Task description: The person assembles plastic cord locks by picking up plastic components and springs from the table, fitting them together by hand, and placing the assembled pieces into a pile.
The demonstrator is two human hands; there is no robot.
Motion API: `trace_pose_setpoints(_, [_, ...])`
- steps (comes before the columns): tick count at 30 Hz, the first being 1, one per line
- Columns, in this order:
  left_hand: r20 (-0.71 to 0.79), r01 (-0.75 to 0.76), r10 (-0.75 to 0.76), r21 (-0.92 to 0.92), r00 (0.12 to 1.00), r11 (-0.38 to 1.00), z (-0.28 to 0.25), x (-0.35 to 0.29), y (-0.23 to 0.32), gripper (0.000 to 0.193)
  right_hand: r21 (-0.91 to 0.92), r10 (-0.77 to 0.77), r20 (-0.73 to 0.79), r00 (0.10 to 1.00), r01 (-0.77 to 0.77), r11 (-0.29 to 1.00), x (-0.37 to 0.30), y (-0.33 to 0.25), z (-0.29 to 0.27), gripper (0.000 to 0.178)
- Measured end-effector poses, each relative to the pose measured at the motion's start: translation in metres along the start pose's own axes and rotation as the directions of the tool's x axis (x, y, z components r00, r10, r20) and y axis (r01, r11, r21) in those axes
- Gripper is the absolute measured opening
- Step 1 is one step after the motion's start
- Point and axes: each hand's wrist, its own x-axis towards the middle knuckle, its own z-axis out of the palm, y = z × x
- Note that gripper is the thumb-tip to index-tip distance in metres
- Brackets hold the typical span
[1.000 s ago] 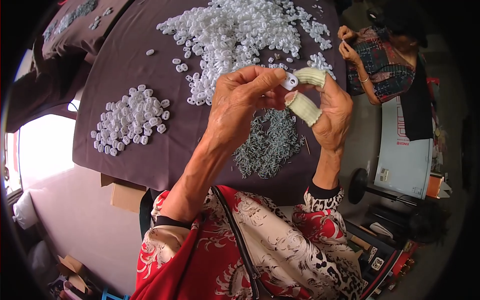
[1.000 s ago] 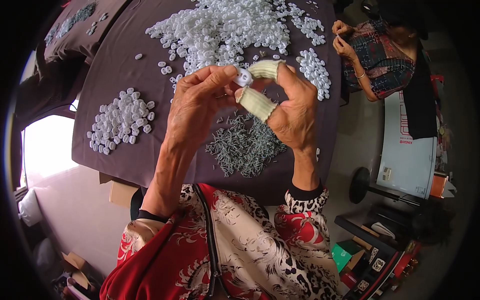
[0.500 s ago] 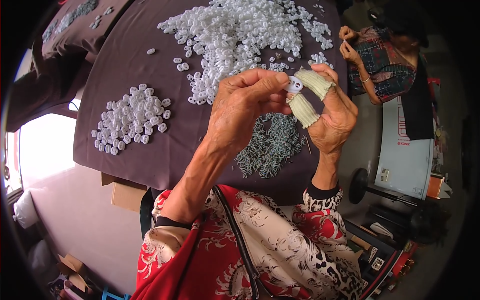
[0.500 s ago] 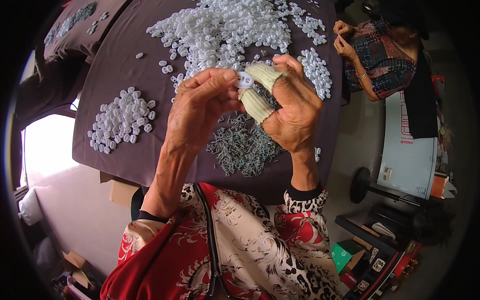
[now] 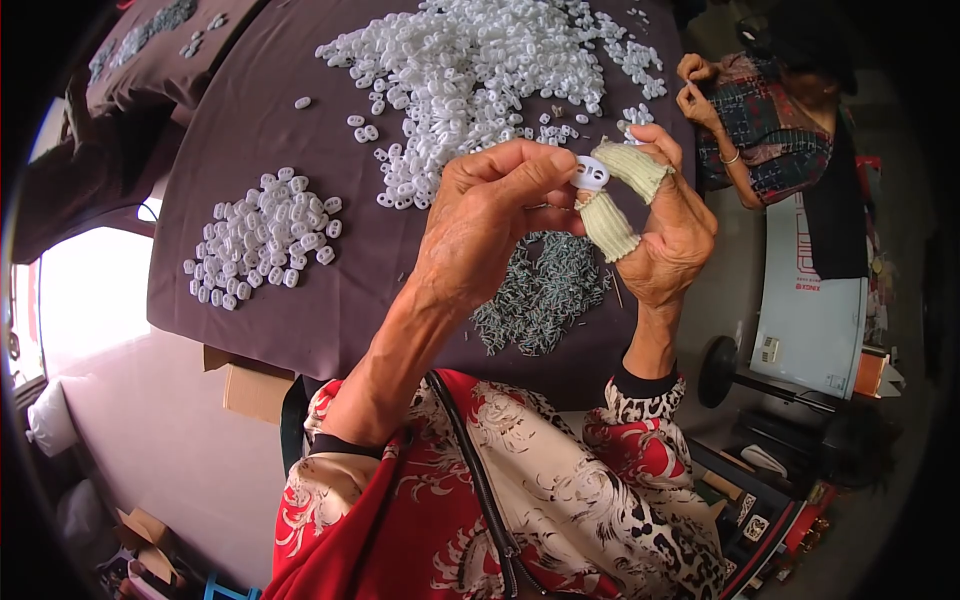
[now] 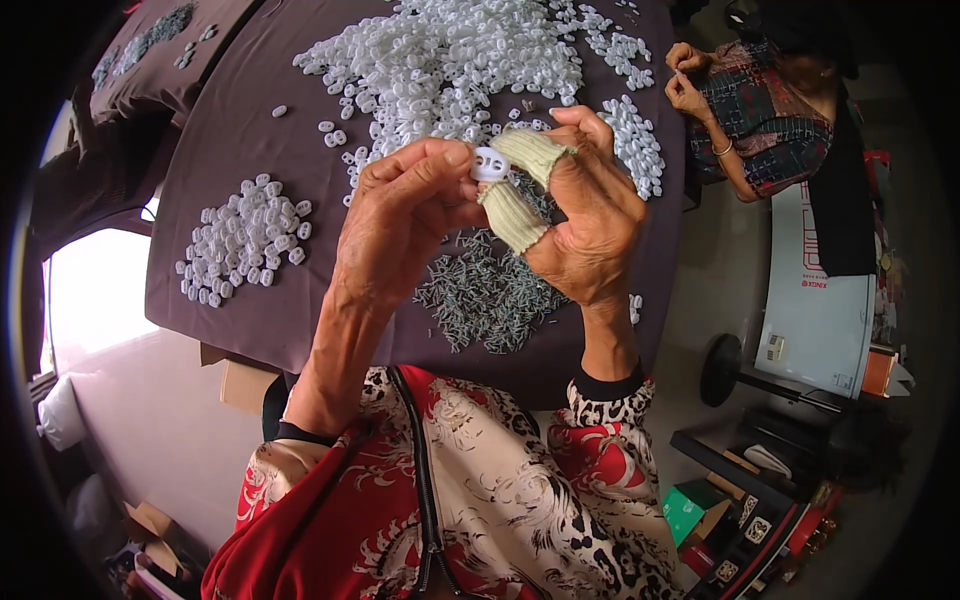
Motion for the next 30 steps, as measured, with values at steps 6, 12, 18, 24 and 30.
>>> trace_pose_setpoints(6, [-0.009,-0.014,0.014,-0.015,1.000,1.000,0.0062,0.0002,0.0001,0.019,-0.018,0.023,-0.093,0.995,-0.025,1.000,0.0018,-0.0009,0.0038,0.027])
trace_pose_setpoints(12, [-0.025,-0.053,0.054,0.043,0.998,0.998,0.0017,0.0001,-0.0027,0.019,-0.059,0.005,-0.077,0.997,-0.009,0.998,0.0020,-0.0023,0.0074,0.028])
trace_pose_setpoints(18, [-0.070,-0.040,0.047,0.091,0.996,0.995,0.0075,-0.0003,-0.0010,0.018,-0.075,-0.017,-0.065,0.998,0.012,0.997,0.0029,-0.0026,0.0059,0.028])
trace_pose_setpoints(24, [-0.073,-0.052,0.058,0.090,0.996,0.995,0.0070,-0.0018,-0.0011,0.017,-0.047,-0.058,-0.040,0.997,0.057,0.997,-0.0006,0.0028,0.0045,0.028])
trace_pose_setpoints(30, [-0.078,-0.057,0.065,0.091,0.995,0.994,0.0077,-0.0027,-0.0003,0.017,-0.064,-0.083,-0.044,0.996,0.080,0.995,0.0006,0.0020,0.0074,0.031])
